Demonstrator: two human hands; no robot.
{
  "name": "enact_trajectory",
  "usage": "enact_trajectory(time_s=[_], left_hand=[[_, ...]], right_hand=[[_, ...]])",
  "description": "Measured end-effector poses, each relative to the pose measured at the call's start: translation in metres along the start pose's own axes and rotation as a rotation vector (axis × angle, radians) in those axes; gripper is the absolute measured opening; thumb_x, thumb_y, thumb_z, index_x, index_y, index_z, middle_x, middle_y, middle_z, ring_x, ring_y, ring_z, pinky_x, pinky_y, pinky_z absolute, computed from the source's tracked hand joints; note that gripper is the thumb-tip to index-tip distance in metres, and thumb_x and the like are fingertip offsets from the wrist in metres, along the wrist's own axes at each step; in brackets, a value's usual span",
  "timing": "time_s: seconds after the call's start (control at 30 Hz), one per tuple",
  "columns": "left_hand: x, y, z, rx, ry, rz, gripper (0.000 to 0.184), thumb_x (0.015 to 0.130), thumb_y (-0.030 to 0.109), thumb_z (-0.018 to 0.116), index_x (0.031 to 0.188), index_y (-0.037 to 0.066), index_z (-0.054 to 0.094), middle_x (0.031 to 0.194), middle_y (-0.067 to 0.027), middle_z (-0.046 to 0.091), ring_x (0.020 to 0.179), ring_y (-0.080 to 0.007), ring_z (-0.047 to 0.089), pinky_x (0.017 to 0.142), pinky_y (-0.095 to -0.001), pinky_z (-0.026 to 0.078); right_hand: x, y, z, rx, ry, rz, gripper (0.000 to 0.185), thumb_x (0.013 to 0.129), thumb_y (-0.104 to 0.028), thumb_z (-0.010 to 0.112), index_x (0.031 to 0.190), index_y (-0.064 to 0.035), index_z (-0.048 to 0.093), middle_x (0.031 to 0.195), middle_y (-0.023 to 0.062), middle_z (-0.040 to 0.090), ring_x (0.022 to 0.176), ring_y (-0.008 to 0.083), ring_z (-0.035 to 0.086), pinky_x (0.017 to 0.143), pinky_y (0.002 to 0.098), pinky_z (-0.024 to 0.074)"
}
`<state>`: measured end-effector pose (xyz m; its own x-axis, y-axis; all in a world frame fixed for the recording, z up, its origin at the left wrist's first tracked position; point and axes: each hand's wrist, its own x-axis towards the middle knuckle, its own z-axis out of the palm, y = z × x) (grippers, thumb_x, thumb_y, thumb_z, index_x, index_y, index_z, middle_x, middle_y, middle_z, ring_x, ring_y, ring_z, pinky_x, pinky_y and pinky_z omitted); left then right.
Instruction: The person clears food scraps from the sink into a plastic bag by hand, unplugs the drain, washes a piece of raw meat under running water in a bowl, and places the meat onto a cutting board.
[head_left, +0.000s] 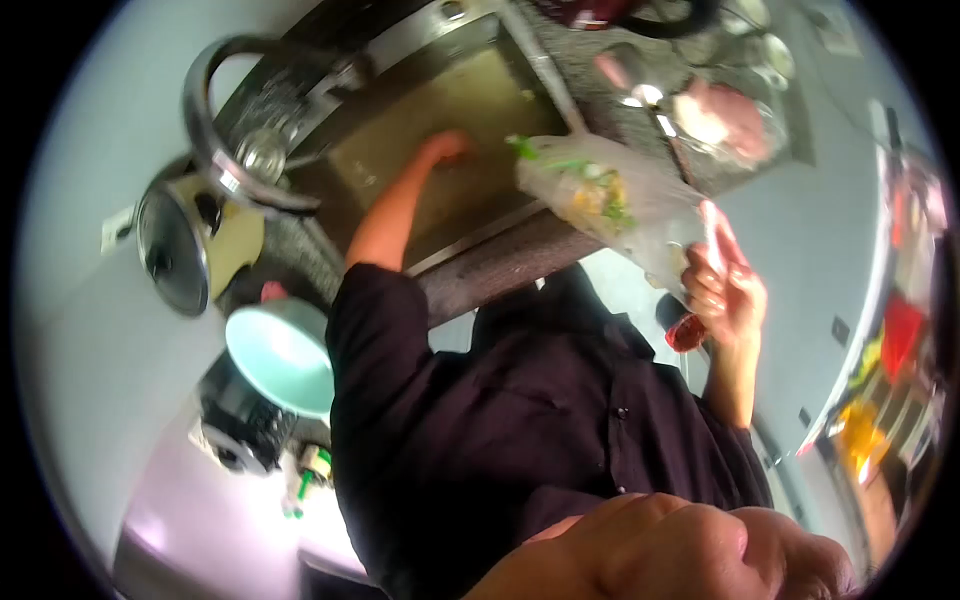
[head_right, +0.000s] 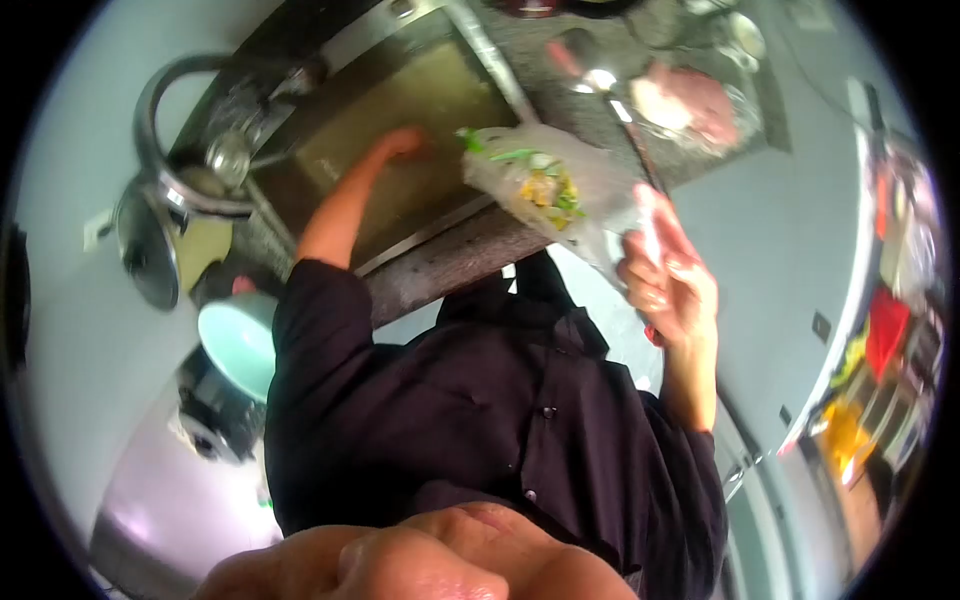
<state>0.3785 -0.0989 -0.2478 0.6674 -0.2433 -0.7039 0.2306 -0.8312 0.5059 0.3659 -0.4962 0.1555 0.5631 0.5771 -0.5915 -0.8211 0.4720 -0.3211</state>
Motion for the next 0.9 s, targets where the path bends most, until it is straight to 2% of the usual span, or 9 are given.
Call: enact_trajectory(time_s=[0.13, 0.23, 0.33, 0.4, 0.5, 0.6, 0.67, 0.77, 0.9], left_hand=[[0.13, -0.025, -0.007, -0.796, 0.562, 0.441, 0.018, 0.078, 0.009, 0.058, 0.094, 0.003, 0.063, 0.084, -0.0062, 0.064, 0.075, -0.0171, 0.057, 0.069, -0.031, 0.046], [0.121, 0.065, -0.035, -0.526, 0.803, 0.371, 0.014, 0.079, 0.013, 0.058, 0.087, 0.004, 0.063, 0.08, -0.0099, 0.064, 0.072, -0.0196, 0.059, 0.068, -0.034, 0.047], [0.1, 0.108, -0.015, -0.402, 0.245, -0.029, 0.031, 0.084, 0.023, 0.05, 0.106, 0.003, 0.058, 0.091, -0.0166, 0.063, 0.079, -0.0272, 0.06, 0.074, -0.0381, 0.047], [0.086, 0.109, 0.013, -0.271, 0.4, 0.101, 0.034, 0.084, 0.022, 0.047, 0.11, 0.003, 0.057, 0.096, -0.018, 0.063, 0.083, -0.0295, 0.06, 0.076, -0.0392, 0.048], [0.015, 0.148, 0.01, -0.863, 0.002, -0.167, 0.025, 0.08, 0.017, 0.059, 0.102, 0.005, 0.064, 0.091, -0.0085, 0.065, 0.076, -0.0182, 0.06, 0.068, -0.0336, 0.048], [-0.003, 0.124, 0.035, -1.282, 0.314, 0.014, 0.017, 0.084, 0.013, 0.056, 0.098, 0.004, 0.06, 0.084, -0.0057, 0.061, 0.072, -0.016, 0.058, 0.065, -0.0301, 0.047], [-0.067, 0.17, 0.008, -1.404, 0.835, 0.127, 0.01, 0.087, 0.011, 0.053, 0.092, 0.003, 0.053, 0.083, -0.0044, 0.056, 0.072, -0.0141, 0.054, 0.07, -0.0298, 0.047], [-0.14, 0.24, -0.026, -1.199, 1.144, 0.273, 0.006, 0.087, 0.009, 0.051, 0.087, 0.003, 0.051, 0.082, -0.0043, 0.053, 0.074, -0.0135, 0.053, 0.072, -0.0298, 0.046], [-0.163, 0.295, -0.001, -0.661, 0.824, 0.637, 0.014, 0.084, 0.007, 0.053, 0.096, 0.002, 0.055, 0.094, -0.0062, 0.055, 0.091, -0.0168, 0.054, 0.082, -0.0304, 0.043]], right_hand=[[0.001, -0.001, 0.0, 0.039, -0.026, 0.034, 0.067, 0.074, -0.015, 0.063, 0.134, -0.0161, 0.032, 0.08, 0.0032, 0.04, 0.055, 0.0073, 0.032, 0.041, 0.0153, 0.0242], [0.0, 0.0, -0.002, 0.038, -0.052, 0.075, 0.069, 0.074, -0.015, 0.062, 0.136, -0.0165, 0.032, 0.079, 0.0039, 0.038, 0.057, 0.0082, 0.034, 0.042, 0.0159, 0.0269], [-0.003, -0.001, -0.005, 0.039, -0.047, 0.052, 0.068, 0.074, -0.016, 0.063, 0.135, -0.0162, 0.032, 0.079, 0.0036, 0.038, 0.056, 0.0076, 0.034, 0.042, 0.0156, 0.0266], [-0.004, -0.004, -0.006, 0.083, -0.074, 0.035, 0.066, 0.076, -0.014, 0.064, 0.133, -0.0163, 0.032, 0.083, 0.0029, 0.042, 0.056, 0.0066, 0.032, 0.042, 0.0148, 0.0225], [-0.006, -0.004, -0.009, 0.081, -0.07, 0.012, 0.064, 0.076, -0.014, 0.063, 0.133, -0.0168, 0.034, 0.081, 0.0037, 0.04, 0.055, 0.0067, 0.032, 0.041, 0.0152, 0.0225], [-0.008, -0.004, -0.009, 0.08, -0.119, 0.034, 0.066, 0.076, -0.014, 0.062, 0.134, -0.0164, 0.033, 0.077, 0.0038, 0.039, 0.053, 0.007, 0.033, 0.04, 0.015, 0.0246], [-0.004, -0.004, -0.006, 0.078, -0.134, 0.018, 0.067, 0.076, -0.014, 0.062, 0.136, -0.0149, 0.031, 0.073, 0.0041, 0.039, 0.052, 0.0077, 0.033, 0.04, 0.0147, 0.0266], [0.002, -0.003, 0.005, 0.047, -0.13, 0.008, 0.066, 0.078, -0.014, 0.062, 0.136, -0.0149, 0.03, 0.07, 0.0035, 0.038, 0.052, 0.0077, 0.033, 0.039, 0.0147, 0.0279], [0.009, -0.003, 0.015, 0.022, -0.139, 0.04, 0.068, 0.075, -0.013, 0.062, 0.136, -0.0151, 0.03, 0.074, 0.0036, 0.038, 0.052, 0.007, 0.033, 0.04, 0.0142, 0.0267]])
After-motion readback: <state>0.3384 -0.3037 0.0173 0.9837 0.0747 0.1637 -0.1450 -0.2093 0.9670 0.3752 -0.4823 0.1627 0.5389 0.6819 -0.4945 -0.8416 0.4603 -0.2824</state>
